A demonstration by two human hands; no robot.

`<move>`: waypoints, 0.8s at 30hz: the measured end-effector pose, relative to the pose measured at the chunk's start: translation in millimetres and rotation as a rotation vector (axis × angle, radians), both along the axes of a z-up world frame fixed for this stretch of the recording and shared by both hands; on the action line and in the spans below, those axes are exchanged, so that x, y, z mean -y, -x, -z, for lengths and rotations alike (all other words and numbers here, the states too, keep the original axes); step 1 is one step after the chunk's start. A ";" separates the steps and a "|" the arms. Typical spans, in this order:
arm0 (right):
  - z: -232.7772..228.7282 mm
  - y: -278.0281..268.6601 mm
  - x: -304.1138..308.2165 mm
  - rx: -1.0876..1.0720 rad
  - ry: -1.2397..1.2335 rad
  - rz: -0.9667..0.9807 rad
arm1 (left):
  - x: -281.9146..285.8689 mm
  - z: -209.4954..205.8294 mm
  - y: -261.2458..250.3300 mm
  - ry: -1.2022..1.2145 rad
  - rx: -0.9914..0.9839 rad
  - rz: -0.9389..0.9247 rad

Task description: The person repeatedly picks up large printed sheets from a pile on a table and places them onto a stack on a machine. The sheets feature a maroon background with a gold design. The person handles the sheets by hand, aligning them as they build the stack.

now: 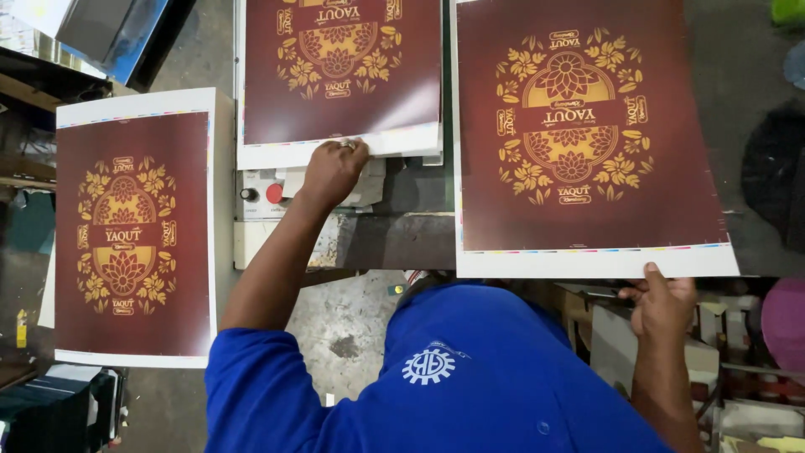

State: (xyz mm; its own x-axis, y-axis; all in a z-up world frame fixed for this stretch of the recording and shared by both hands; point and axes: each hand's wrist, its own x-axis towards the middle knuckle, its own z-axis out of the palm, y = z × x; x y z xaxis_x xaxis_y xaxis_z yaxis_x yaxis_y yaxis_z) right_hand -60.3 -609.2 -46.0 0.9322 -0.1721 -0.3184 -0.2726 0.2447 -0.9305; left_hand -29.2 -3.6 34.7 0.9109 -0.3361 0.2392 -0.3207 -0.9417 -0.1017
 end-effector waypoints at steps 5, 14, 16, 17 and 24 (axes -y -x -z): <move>22.5 -15.8 -17.4 -0.023 0.029 -0.019 | 4.9 -26.3 3.6 0.192 0.022 -0.010; 16.9 -82.1 -39.9 -0.094 -0.055 -0.110 | 14.0 -74.8 8.5 0.256 0.293 -0.171; 8.5 -77.6 -49.1 -0.148 -0.069 -0.145 | 27.2 -71.6 14.8 0.224 0.431 -0.170; 7.9 -72.4 -55.1 -0.161 0.005 -0.157 | 32.0 -54.2 17.5 0.211 0.419 -0.095; -29.1 -51.3 -160.1 0.160 0.022 -0.896 | 168.8 -57.3 46.1 0.319 0.115 0.222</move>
State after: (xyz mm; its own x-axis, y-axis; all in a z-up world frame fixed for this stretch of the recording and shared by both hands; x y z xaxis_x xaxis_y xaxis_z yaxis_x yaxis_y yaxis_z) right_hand -8.9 -449.0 -16.9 0.7524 0.6339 -0.1789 -0.2194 -0.0149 -0.9755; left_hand -75.3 -172.5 92.0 0.7857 -0.4144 0.4592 -0.5236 -0.8408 0.1371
